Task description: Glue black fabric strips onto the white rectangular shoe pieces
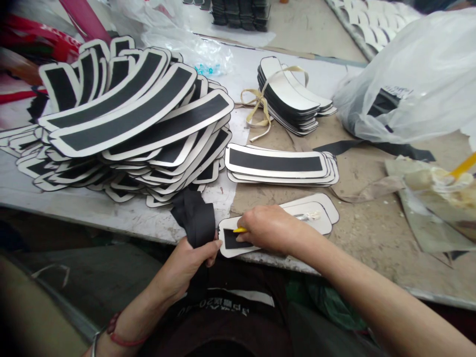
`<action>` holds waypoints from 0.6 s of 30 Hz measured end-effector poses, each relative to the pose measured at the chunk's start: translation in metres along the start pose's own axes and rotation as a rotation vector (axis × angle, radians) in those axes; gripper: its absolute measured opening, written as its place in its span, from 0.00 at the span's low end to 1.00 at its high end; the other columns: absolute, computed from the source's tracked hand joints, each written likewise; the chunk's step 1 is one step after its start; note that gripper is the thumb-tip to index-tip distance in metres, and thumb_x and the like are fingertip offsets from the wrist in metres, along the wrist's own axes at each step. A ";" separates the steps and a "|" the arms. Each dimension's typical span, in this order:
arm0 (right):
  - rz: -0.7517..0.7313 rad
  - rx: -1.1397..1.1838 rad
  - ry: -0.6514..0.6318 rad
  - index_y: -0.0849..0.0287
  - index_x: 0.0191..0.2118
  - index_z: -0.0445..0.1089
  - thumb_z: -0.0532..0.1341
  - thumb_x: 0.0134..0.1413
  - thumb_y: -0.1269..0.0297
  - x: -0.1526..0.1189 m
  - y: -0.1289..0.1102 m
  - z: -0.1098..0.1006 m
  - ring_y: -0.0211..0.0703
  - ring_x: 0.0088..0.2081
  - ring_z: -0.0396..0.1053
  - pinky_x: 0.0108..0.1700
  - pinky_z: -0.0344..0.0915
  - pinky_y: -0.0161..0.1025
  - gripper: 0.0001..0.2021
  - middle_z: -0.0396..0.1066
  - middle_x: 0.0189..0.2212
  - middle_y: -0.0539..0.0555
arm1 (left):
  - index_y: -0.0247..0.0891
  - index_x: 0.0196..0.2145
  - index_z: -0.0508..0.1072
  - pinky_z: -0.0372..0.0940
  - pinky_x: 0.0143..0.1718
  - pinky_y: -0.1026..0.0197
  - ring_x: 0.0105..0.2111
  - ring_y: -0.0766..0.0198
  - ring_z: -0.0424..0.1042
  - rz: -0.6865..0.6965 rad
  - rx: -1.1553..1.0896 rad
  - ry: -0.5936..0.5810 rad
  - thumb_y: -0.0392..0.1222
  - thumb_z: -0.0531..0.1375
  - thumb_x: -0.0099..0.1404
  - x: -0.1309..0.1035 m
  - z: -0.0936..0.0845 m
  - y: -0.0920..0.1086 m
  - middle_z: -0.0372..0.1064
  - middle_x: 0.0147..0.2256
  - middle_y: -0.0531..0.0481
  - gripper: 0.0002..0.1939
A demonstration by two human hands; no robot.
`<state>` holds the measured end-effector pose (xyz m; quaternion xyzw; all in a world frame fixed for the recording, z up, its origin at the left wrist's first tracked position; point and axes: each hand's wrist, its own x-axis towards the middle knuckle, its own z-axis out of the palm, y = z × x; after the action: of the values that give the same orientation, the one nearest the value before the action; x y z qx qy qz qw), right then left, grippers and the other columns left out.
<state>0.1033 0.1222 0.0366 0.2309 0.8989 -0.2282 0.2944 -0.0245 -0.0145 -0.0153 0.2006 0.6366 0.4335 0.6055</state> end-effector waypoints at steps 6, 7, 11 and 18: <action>-0.001 -0.003 0.011 0.56 0.34 0.74 0.55 0.55 0.58 0.000 -0.001 -0.002 0.46 0.29 0.71 0.25 0.51 0.35 0.12 0.74 0.27 0.56 | 0.37 0.22 0.63 0.53 0.21 0.66 0.19 0.69 0.55 0.007 -0.004 -0.005 0.41 0.59 0.55 0.000 0.000 0.000 0.56 0.17 0.57 0.09; 0.008 -0.006 0.003 0.57 0.34 0.74 0.55 0.55 0.58 0.001 -0.002 -0.002 0.47 0.30 0.71 0.25 0.52 0.35 0.12 0.75 0.27 0.57 | 0.37 0.22 0.63 0.53 0.21 0.66 0.19 0.69 0.55 0.006 -0.004 -0.006 0.41 0.59 0.55 -0.001 0.000 0.000 0.56 0.17 0.57 0.09; 0.017 -0.019 0.001 0.57 0.34 0.74 0.55 0.54 0.57 0.006 -0.004 0.001 0.49 0.31 0.72 0.25 0.54 0.36 0.13 0.75 0.28 0.58 | 0.36 0.23 0.64 0.53 0.22 0.66 0.20 0.69 0.55 0.011 0.018 -0.010 0.41 0.59 0.56 -0.001 0.000 0.000 0.56 0.18 0.57 0.09; 0.019 -0.031 0.015 0.58 0.34 0.75 0.54 0.54 0.57 0.008 -0.002 0.007 0.50 0.32 0.72 0.28 0.59 0.36 0.14 0.75 0.29 0.59 | 0.37 0.21 0.63 0.52 0.22 0.66 0.20 0.69 0.56 0.011 0.096 -0.018 0.44 0.60 0.56 0.002 -0.001 -0.001 0.56 0.17 0.57 0.12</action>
<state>0.0998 0.1193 0.0269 0.2366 0.9022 -0.2097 0.2933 -0.0257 -0.0138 -0.0167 0.2369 0.6501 0.4038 0.5985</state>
